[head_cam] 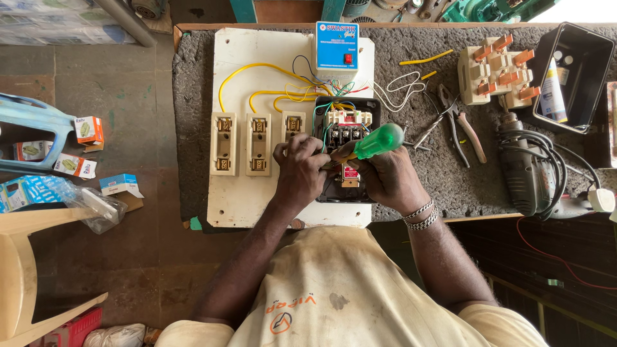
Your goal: The person wires an electrical control box mounted on a board, routing yellow and other colored wires into a contactor and terminal blocks. They use a screwdriver to tighten terminals on the contactor and adjust the wires and components by hand as they connect the circuit.
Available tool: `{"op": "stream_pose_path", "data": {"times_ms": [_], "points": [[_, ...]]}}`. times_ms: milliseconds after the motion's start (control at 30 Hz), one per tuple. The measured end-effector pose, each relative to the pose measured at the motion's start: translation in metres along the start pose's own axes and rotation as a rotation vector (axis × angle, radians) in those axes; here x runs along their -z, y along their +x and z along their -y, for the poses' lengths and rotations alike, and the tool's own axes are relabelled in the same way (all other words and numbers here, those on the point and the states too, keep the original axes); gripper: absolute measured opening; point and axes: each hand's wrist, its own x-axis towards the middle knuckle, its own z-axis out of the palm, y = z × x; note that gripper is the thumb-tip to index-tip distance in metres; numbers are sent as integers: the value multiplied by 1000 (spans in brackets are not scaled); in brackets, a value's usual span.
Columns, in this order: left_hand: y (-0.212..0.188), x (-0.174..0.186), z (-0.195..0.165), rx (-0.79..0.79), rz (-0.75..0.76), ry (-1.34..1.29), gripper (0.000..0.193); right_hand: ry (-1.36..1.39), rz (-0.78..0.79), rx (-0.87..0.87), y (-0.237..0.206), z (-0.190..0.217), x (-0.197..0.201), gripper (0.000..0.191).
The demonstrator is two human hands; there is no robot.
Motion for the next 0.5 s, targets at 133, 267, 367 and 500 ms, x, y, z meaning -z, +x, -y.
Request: {"op": "stream_pose_path", "data": {"times_ms": [133, 267, 367, 500], "points": [[-2, -2, 0, 20, -33, -1, 19, 10, 19, -10, 0, 1, 1, 23], [-1, -5, 0, 12, -52, 36, 13, 14, 35, -19, 1, 1, 3, 24], [-1, -7, -1, 3, -72, 54, 11, 3, 28, 4, 2, 0, 4, 26], [-1, -7, -1, -15, -90, 68, 13, 15, 27, 14, 2, 0, 5, 26]]}}
